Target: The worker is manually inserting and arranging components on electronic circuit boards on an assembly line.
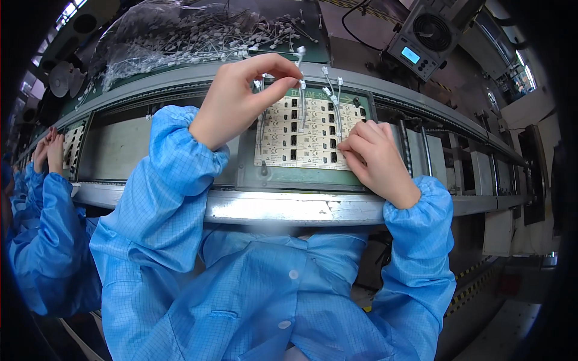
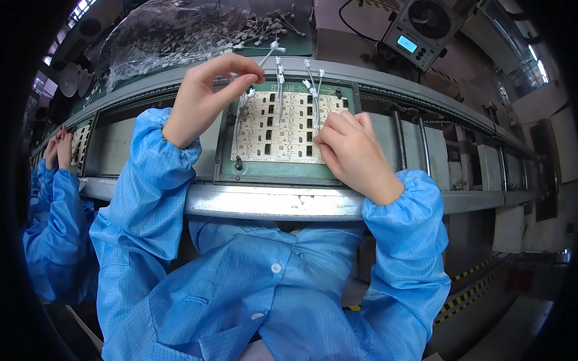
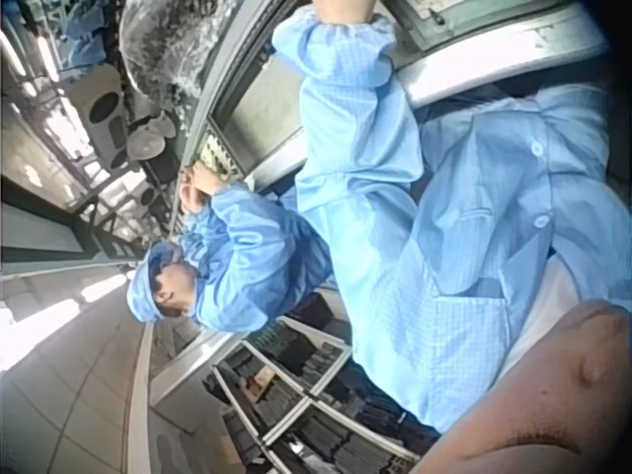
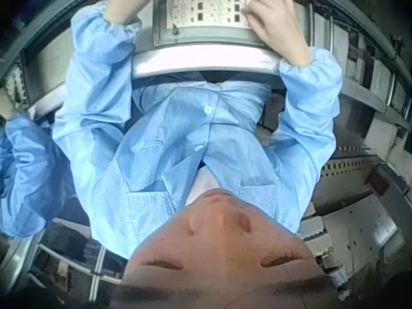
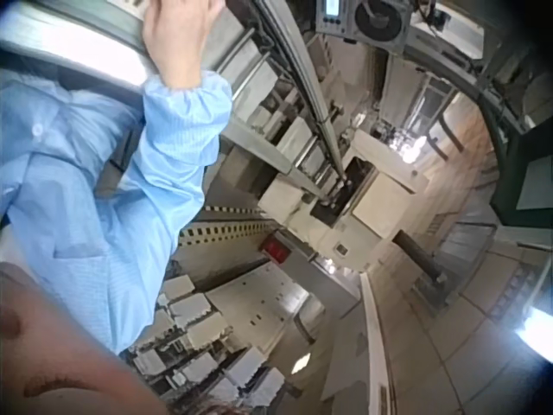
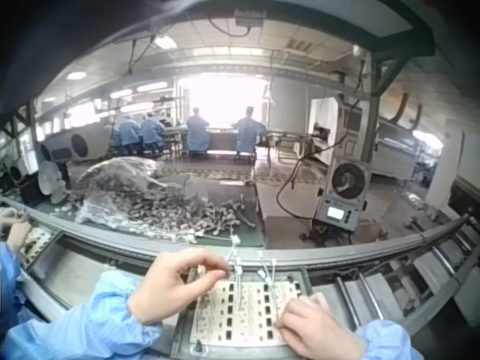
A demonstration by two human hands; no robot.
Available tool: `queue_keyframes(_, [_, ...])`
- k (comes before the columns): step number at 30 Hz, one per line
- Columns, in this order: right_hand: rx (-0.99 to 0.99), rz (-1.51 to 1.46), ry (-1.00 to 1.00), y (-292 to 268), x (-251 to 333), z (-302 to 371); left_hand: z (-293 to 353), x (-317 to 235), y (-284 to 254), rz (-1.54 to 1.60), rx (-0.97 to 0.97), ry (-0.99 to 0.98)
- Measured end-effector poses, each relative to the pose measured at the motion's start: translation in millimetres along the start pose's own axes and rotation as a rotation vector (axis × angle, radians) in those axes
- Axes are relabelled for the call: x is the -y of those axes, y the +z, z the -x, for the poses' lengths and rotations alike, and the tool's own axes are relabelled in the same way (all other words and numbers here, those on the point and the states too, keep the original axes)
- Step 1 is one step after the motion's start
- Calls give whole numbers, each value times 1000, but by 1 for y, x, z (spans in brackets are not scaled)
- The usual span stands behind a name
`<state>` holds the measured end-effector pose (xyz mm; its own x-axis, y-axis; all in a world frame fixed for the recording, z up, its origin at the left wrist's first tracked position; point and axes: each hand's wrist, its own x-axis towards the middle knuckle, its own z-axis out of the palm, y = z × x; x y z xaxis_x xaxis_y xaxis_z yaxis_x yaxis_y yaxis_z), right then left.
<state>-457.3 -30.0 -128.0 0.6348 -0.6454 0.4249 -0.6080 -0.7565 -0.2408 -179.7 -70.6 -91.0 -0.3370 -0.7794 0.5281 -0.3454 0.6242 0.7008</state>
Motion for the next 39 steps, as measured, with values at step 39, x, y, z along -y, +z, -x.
queue_keyframes(39, [-1, 104, 344, 92, -85, -220, 40, -31, 48, -689, 156, -35])
